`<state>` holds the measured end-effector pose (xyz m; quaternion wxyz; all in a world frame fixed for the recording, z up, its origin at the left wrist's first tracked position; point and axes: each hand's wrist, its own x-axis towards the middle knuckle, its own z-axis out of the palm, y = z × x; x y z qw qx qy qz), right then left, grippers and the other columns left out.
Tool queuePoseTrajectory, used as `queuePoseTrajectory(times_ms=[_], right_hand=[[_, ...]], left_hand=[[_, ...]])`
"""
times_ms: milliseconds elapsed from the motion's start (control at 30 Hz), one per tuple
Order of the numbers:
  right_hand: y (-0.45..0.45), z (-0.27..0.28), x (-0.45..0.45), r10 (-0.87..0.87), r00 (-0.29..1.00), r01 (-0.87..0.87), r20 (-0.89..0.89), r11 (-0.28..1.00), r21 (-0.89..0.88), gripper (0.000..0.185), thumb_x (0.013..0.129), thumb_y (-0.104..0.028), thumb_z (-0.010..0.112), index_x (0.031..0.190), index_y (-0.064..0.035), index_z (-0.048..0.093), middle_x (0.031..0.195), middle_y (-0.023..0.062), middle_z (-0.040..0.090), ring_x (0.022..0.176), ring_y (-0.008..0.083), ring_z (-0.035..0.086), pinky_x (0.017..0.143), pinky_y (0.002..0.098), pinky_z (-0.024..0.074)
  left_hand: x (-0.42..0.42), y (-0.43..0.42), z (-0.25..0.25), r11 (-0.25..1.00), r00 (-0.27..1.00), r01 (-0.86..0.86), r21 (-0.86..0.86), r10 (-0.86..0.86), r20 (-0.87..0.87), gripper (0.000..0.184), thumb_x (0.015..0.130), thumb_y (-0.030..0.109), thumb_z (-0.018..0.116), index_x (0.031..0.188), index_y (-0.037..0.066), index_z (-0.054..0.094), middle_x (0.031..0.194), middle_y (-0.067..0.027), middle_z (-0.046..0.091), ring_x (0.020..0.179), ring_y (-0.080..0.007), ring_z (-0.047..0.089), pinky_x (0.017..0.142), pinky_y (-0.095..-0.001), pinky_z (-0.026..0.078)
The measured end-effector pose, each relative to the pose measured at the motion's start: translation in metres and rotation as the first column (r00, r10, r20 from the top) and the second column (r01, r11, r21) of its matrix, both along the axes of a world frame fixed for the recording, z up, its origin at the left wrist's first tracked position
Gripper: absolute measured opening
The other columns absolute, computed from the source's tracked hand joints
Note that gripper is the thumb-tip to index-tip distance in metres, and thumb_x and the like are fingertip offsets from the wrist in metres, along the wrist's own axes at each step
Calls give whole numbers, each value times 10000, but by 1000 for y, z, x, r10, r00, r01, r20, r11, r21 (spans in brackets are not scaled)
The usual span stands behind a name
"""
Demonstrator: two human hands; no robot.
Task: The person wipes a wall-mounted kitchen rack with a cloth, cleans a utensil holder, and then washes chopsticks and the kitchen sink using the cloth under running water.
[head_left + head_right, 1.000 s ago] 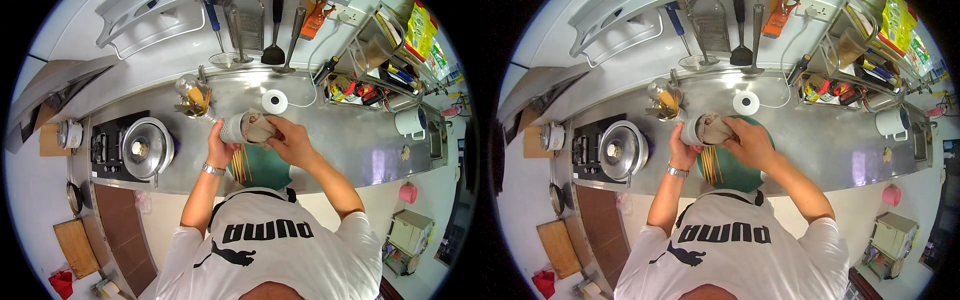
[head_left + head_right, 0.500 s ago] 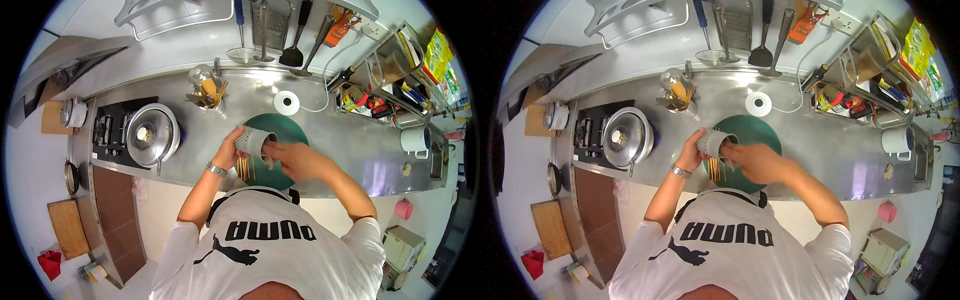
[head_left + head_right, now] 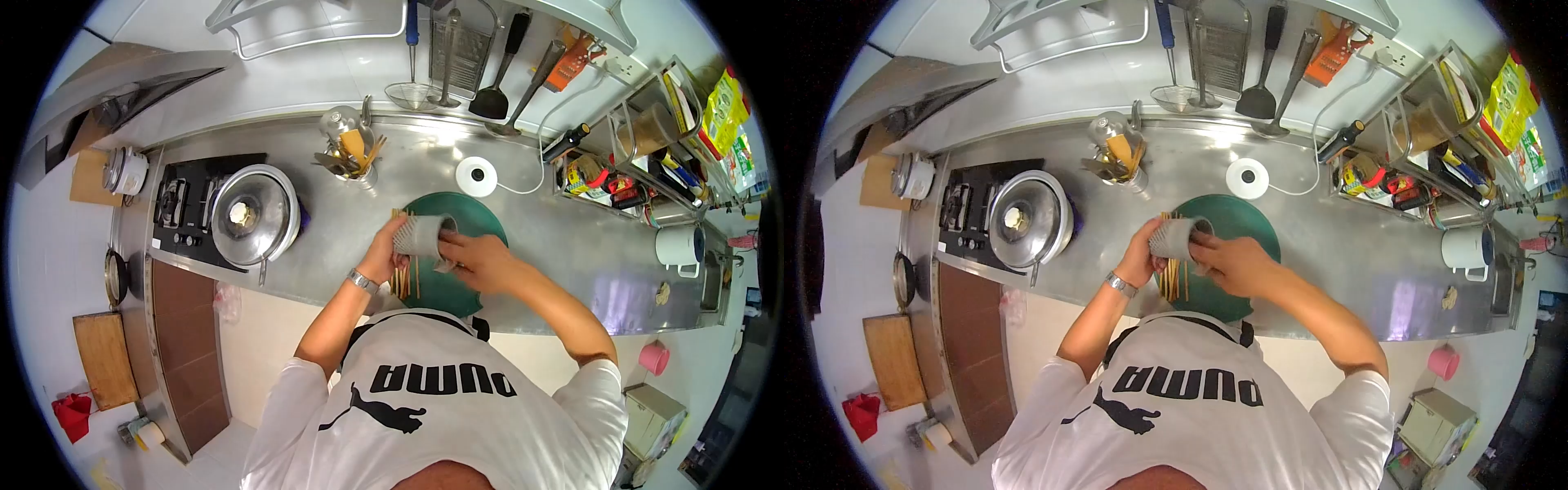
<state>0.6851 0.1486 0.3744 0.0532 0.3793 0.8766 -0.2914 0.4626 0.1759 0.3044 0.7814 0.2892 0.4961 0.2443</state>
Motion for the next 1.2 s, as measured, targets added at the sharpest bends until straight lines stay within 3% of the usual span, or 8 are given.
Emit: queuePoseTrajectory(times_ms=[67, 200, 300, 367, 467, 600, 867, 1200], right_hand=[[-10, 1, 10, -162, 842, 317, -515, 921, 228, 535, 734, -87, 652, 1245, -89, 495, 1210, 138, 543, 840, 300, 630, 666, 376, 516], [-28, 11, 10, -366, 771, 450, -521, 892, 40, 639, 734, -119, 693, 1317, -97, 432, 1204, 147, 554, 820, 295, 636, 678, 359, 517], [-33, -15, 2, -692, 594, 617, -410, 719, -320, 615, 725, -101, 705, 1284, -63, 452, 1127, 159, 598, 799, 287, 648, 680, 339, 518], [-33, -43, 4, -701, 378, 609, -605, 680, -408, 568, 725, -50, 678, 1251, -21, 464, 999, 179, 632, 762, 284, 654, 670, 331, 520], [-30, -14, 16, -539, 539, 628, -647, 769, -118, 513, 717, -3, 643, 1208, -13, 496, 937, 183, 638, 760, 284, 655, 652, 332, 524], [-24, 16, 17, -530, 565, 621, -632, 778, -97, 461, 714, 19, 618, 1162, -49, 534, 946, 169, 638, 763, 289, 654, 651, 335, 527], [-29, 25, 19, -6, 961, 27, -275, 997, 73, 308, 775, -126, 575, 1083, -102, 589, 993, 77, 639, 839, 259, 633, 647, 355, 511], [-30, 9, -3, 147, 980, -159, 138, 984, 83, 141, 744, -144, 573, 847, -78, 643, 814, 87, 645, 777, 253, 637, 632, 357, 496]], left_hand=[[-7, 6, -9, 977, 968, -149, -152, 175, 178, 413, 872, 516, 454, 856, 131, 602, 644, -2, 584, 463, -117, 492, 387, -207, 353], [-1, 5, 1, 948, 948, -205, -243, 254, 190, 415, 870, 525, 448, 856, 139, 599, 653, -8, 589, 468, -129, 496, 387, -224, 345], [12, -1, 2, 941, 926, -164, -295, 250, 283, 408, 869, 529, 448, 858, 148, 596, 662, -13, 594, 477, -133, 502, 392, -227, 336], [16, -5, -4, 961, 938, -156, -227, 216, 270, 394, 874, 524, 443, 866, 158, 591, 670, -8, 597, 478, -128, 502, 393, -220, 335], [14, -3, 0, 982, 960, -185, -39, 189, 208, 376, 880, 504, 454, 858, 154, 589, 669, 10, 596, 474, -113, 498, 391, -223, 340], [8, -3, -1, 993, 981, -114, 6, 111, 160, 355, 881, 479, 472, 859, 145, 589, 666, 18, 595, 471, -94, 493, 391, -222, 341], [4, -14, -3, 992, 991, 63, -113, -49, 123, 316, 870, 462, 500, 900, 159, 584, 685, 32, 573, 499, -82, 475, 399, -216, 321], [8, -22, -7, 967, 974, 221, -129, -212, 79, 303, 899, 426, 480, 899, 135, 564, 659, 49, 551, 453, -50, 438, 377, -198, 292]])
